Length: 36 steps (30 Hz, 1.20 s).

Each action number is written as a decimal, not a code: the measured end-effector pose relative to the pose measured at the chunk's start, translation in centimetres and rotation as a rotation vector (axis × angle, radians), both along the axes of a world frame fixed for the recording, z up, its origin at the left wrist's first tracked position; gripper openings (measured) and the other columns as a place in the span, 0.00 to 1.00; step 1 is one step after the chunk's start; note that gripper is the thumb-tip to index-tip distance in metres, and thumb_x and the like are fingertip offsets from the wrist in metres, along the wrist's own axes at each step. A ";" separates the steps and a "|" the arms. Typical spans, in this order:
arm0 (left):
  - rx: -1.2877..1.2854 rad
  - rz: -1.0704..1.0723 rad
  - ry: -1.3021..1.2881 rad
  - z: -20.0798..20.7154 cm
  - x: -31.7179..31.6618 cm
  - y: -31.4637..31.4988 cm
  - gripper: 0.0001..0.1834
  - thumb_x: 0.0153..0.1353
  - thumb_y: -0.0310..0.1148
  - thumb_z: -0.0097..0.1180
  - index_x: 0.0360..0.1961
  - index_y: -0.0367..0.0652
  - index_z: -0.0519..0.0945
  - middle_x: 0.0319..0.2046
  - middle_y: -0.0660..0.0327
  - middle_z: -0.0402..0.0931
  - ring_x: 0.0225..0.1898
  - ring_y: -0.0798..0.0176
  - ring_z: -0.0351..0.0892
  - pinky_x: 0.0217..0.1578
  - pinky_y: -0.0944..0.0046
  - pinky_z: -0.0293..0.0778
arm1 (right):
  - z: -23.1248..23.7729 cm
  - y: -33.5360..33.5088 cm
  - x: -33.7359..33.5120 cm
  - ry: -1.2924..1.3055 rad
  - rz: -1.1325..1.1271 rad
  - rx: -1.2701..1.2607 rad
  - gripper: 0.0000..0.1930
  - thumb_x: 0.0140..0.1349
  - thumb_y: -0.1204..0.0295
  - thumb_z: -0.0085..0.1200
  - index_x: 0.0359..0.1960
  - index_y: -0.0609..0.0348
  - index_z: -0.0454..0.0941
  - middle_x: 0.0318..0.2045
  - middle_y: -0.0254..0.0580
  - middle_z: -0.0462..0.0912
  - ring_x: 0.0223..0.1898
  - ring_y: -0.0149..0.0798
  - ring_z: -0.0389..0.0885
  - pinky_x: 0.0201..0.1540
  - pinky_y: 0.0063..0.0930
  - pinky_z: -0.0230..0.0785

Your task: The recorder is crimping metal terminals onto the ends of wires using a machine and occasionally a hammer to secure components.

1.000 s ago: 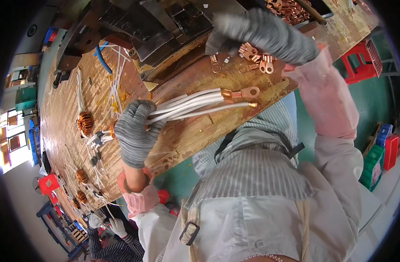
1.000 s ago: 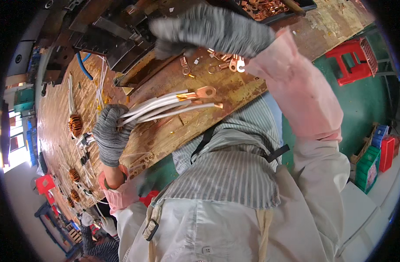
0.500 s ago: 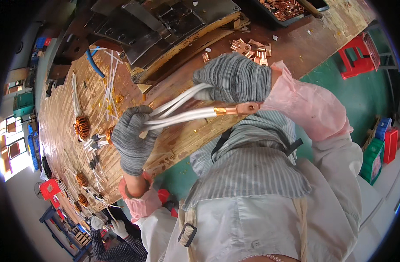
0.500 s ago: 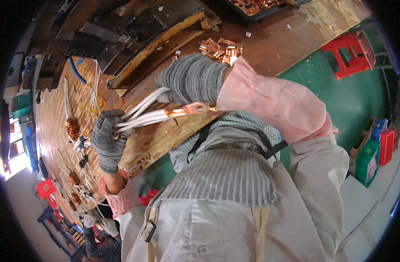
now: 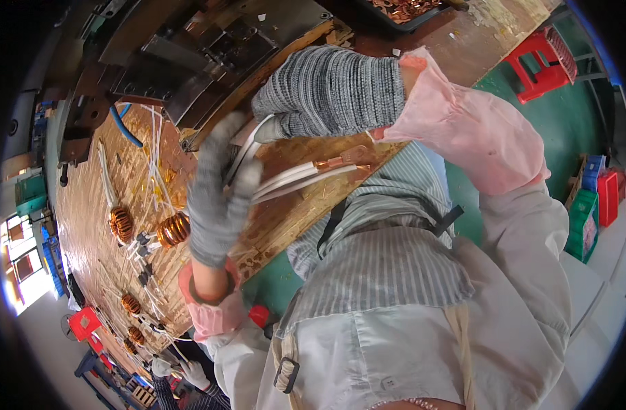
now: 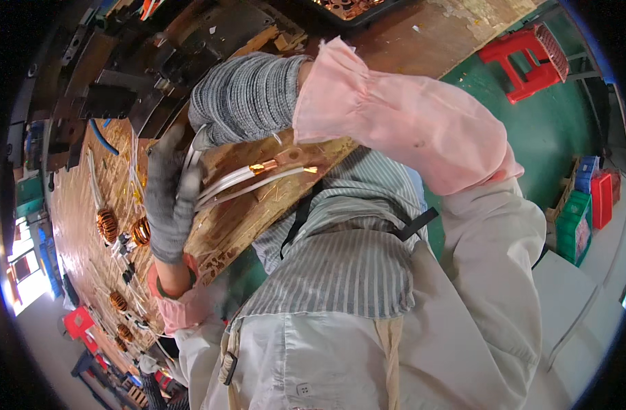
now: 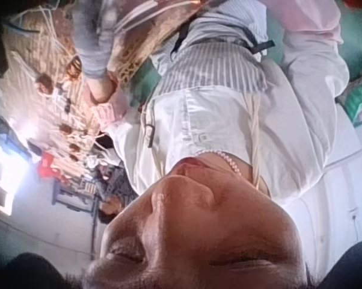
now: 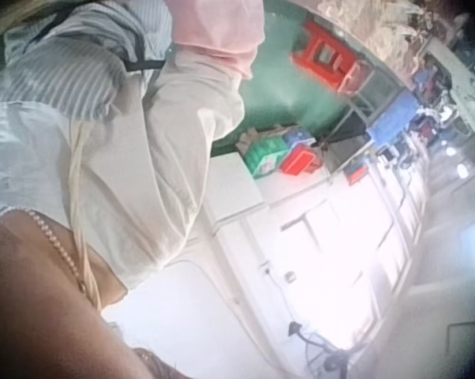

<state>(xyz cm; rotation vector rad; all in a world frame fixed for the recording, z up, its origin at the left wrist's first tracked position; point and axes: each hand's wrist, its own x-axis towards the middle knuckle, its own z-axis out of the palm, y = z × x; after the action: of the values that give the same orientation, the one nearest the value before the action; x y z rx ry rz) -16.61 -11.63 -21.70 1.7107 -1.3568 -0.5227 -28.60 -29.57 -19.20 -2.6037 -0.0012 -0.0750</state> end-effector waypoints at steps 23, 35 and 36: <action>0.129 -0.110 -0.105 0.3 -1.3 -6.4 0.10 0.56 0.28 0.50 0.38 0.36 0.75 0.30 0.54 0.75 0.31 0.64 0.75 0.34 0.68 0.70 | -5.7 -2.8 -3.0 0.257 -0.010 -0.549 0.15 0.43 0.72 0.55 0.36 0.58 0.76 0.35 0.43 0.75 0.39 0.44 0.74 0.39 0.33 0.70; 0.244 -0.184 0.179 1.0 -0.3 -6.8 0.10 0.55 0.28 0.51 0.35 0.33 0.75 0.29 0.58 0.75 0.29 0.68 0.73 0.33 0.72 0.69 | -7.0 -1.0 -5.3 -0.542 -0.459 1.093 0.13 0.53 0.73 0.56 0.40 0.62 0.73 0.31 0.36 0.78 0.29 0.27 0.76 0.34 0.19 0.70; 0.300 -0.207 0.195 1.2 -0.1 -6.8 0.09 0.55 0.28 0.51 0.35 0.33 0.75 0.29 0.59 0.75 0.29 0.69 0.72 0.32 0.72 0.70 | -7.1 -0.5 -5.3 -0.515 -0.480 1.249 0.11 0.54 0.72 0.55 0.38 0.61 0.73 0.30 0.35 0.77 0.30 0.26 0.76 0.34 0.19 0.70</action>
<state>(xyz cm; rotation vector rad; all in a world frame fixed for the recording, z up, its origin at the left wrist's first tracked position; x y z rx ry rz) -16.67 -18.46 -20.51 1.7086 -1.3721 -1.0280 -33.92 -30.05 -26.27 -1.2444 0.3613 -0.6724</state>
